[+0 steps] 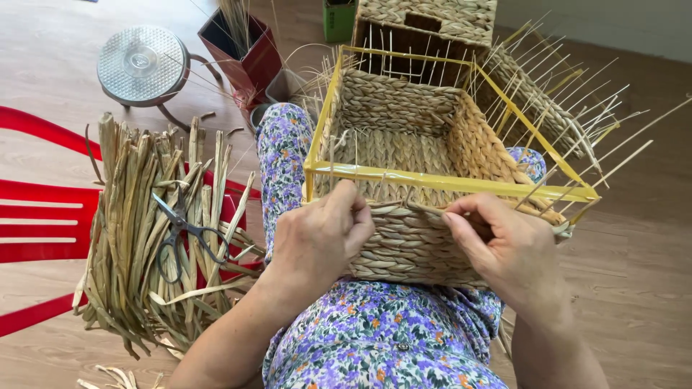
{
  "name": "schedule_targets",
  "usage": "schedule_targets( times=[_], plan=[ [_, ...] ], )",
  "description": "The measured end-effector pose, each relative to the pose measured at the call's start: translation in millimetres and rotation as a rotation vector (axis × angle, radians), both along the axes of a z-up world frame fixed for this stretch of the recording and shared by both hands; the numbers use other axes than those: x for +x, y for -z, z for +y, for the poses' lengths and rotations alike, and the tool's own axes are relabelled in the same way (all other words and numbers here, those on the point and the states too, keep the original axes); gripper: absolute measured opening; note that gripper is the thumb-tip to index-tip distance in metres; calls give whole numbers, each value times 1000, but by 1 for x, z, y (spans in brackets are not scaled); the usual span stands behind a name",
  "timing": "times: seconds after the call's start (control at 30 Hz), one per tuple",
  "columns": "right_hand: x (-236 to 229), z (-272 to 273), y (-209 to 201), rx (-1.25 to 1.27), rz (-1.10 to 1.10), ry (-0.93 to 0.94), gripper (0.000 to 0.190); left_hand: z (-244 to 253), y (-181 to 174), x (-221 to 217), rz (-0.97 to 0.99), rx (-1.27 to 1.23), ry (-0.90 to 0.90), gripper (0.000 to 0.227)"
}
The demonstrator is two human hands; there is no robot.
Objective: The person trims the vertical reeds of a basket with shears and then weaves long, flat strips of dried plant material around a yellow frame by hand. They continue weaving the strips through the vertical reeds to build the sides of the basket.
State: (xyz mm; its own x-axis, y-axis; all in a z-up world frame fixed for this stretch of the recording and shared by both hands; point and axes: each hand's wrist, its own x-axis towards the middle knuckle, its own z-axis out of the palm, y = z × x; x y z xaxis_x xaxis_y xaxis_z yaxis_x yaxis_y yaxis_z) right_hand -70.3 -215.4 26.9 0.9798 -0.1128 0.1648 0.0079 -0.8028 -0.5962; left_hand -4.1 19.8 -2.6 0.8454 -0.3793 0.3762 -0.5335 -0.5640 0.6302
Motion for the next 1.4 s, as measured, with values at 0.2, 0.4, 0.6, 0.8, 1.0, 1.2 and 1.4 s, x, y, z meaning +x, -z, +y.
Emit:
schedule_targets(
  times=[0.2, 0.4, 0.6, 0.8, 1.0, 1.2, 1.4],
  plan=[
    [-6, -8, 13, 59, 43, -63, 11, 4, -12, -4, -84, -77, 146, 13],
    [-23, -14, 13, 77, -24, -45, 18, -23, -10, -13, -189, -237, 363, 33],
    [-42, -33, 26, 224, 73, 47, 14, -20, 9, -1, -110, -337, 352, 32],
    [-58, -36, 30, 173, 71, 122, 17, -33, 15, -2, -170, -317, 232, 24],
    [-66, 8, 14, -34, -94, -329, 14, -45, 10, -9, -180, -239, 143, 22],
    [-57, 13, -23, -239, -131, -606, 43, -40, 6, -11, -153, -243, 164, 31],
    [-45, -7, -54, -369, -224, -767, 59, -37, 15, -8, -175, -245, 227, 29]
  ],
)
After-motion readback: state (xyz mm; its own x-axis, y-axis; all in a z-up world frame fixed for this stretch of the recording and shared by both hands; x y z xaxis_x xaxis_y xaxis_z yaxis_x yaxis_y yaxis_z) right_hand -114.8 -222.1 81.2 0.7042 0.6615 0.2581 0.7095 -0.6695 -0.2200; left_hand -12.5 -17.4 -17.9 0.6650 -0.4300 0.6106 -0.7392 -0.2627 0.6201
